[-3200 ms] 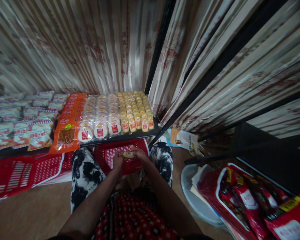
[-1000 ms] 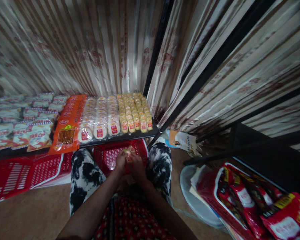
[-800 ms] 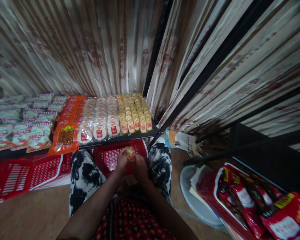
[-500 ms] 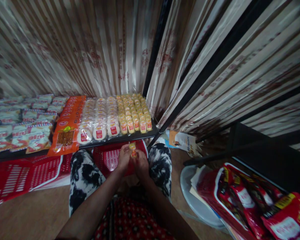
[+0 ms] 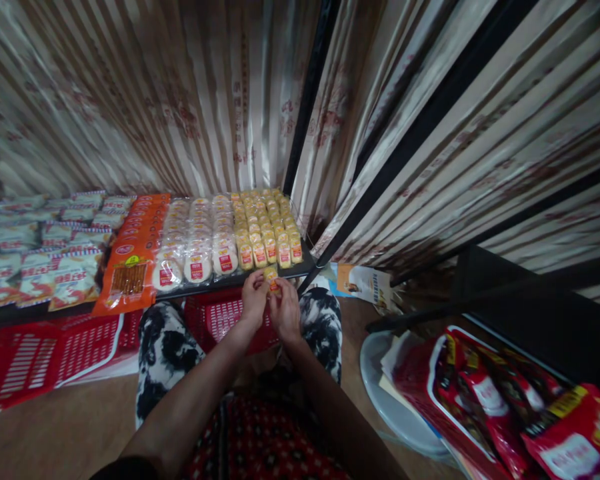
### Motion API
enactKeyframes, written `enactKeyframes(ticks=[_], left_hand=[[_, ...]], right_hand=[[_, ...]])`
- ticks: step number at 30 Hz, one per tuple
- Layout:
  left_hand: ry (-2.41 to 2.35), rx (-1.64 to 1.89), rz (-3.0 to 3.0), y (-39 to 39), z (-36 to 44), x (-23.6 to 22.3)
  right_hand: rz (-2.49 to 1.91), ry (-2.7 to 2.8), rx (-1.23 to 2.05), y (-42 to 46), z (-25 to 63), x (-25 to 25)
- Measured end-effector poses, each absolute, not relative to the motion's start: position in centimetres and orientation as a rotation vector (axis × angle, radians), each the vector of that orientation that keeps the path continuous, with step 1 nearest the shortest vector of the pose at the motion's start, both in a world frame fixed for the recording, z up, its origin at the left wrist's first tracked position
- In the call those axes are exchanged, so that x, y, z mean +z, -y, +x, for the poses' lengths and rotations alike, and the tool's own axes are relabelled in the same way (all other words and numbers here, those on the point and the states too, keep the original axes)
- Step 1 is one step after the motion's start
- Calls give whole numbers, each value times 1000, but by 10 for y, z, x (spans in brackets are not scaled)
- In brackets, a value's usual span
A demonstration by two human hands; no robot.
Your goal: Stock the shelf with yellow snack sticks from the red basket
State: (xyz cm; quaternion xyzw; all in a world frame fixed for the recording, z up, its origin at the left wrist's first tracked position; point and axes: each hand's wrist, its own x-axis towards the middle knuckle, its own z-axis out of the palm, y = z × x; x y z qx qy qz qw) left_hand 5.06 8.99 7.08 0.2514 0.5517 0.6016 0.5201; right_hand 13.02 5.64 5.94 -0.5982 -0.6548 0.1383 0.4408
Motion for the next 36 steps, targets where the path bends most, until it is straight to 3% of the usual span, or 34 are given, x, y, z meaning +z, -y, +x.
enactKeyframes(ticks=[12,28,36], left_hand=[[-1375,1473,710,-112,56,96],[-1514,1355,1027,-121,54,85],[-1592,1360,1612,-117,47,69]], right_hand=[[-1452,1623,290,-79,128,60],[-1462,1614,264,-98,125,53],[-1467,1609,284,-103,127,44]])
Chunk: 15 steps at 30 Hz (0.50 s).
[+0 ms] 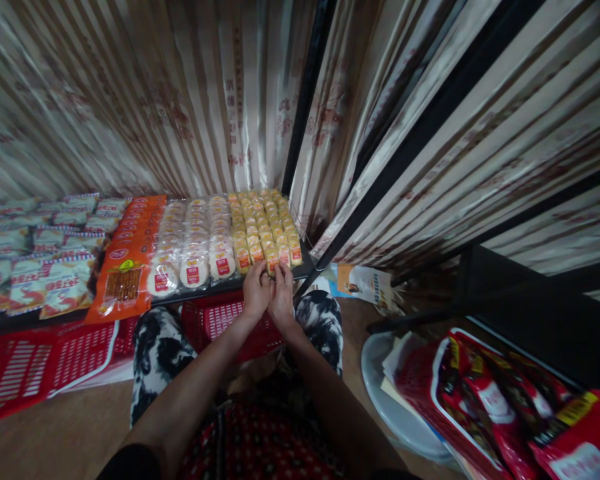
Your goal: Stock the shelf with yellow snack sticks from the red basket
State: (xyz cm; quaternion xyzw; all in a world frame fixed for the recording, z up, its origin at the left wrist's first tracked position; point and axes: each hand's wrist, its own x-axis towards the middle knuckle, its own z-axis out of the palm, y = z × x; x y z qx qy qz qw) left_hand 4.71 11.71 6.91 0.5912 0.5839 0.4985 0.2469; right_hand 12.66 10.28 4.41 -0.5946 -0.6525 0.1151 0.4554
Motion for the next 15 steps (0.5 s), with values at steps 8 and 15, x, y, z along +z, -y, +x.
enactKeyframes(ticks=[8,15], left_hand=[[-1556,1141,2393,-115,29,55],[-1565,1144,2559,-119,26,44]], right_hand=[[-1440,1691,253,-103,131,33],[-1366,1728,95,-101,140,43]])
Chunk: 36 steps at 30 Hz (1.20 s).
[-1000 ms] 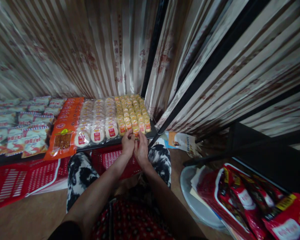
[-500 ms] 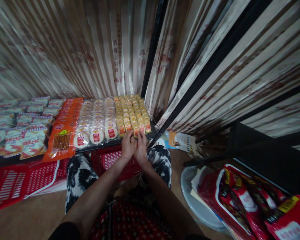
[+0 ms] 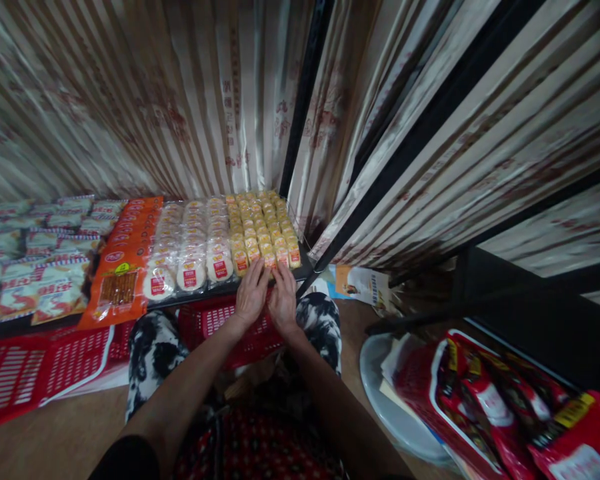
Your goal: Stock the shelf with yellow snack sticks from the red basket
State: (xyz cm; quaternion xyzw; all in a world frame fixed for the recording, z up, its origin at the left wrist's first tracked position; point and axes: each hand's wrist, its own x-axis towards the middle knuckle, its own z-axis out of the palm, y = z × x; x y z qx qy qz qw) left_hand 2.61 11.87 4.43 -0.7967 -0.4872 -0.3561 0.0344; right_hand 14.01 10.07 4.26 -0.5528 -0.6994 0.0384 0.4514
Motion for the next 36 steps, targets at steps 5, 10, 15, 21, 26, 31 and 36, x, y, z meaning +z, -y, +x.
enactKeyframes(ticks=[5,10,15,21,26,31,36], left_hand=[[1428,-1095,-2436,-121,26,41],[1487,-1052,-2416,-123,28,45],[1539,-1016,-2406,-127,29,50],[1529,-986,-2454,-132,28,48],[1501,-953,-2472,-135,27,45],[1490,-985,-2451,-138,27,44],[1527,-995,-2457,-139,28,43]], right_hand=[[-1581,1679,-7,-119,154,59],[-1761,1696,-10,-145,155,60],[-1799,1739,1,-153,148,59],[-1839,1733,-5,-154,144,58],[-1847,1715,-40,-156,143,53],[-1864,1709,-51,-158,140,52],[-1854,1696,-57,-160,138,52]])
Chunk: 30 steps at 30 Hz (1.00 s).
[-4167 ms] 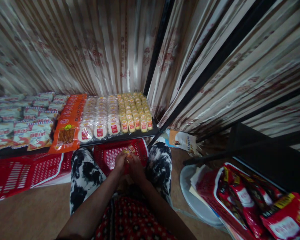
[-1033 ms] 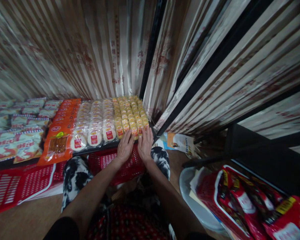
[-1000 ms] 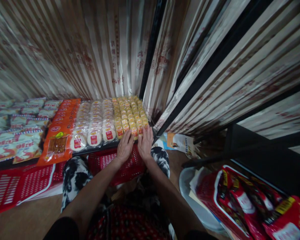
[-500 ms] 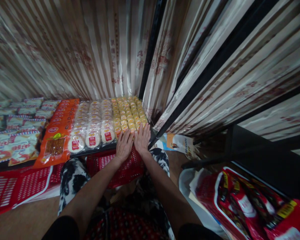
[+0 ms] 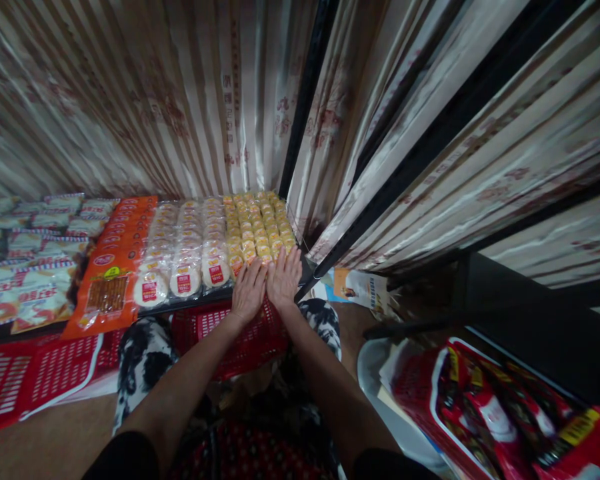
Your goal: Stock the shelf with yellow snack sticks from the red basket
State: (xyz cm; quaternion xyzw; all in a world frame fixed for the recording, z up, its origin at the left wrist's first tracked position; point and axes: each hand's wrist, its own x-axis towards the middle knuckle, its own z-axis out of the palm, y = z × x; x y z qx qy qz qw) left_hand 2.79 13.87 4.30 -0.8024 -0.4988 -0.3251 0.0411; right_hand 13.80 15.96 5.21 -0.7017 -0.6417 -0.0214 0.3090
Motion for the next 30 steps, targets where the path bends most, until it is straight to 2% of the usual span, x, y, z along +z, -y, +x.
enactKeyframes(ticks=[12,18,30], left_hand=[[1578,-1029,-2412,-132,27,47],[1898,-1168,-2057,-123,24,41],[1889,-974,-2193,-125,20,49]], right_hand=[[-1831,1661,-78,-158,139,53],[-1839,1657,-76,-159,141,51],[-1854,1661,-120,-174,142,54]])
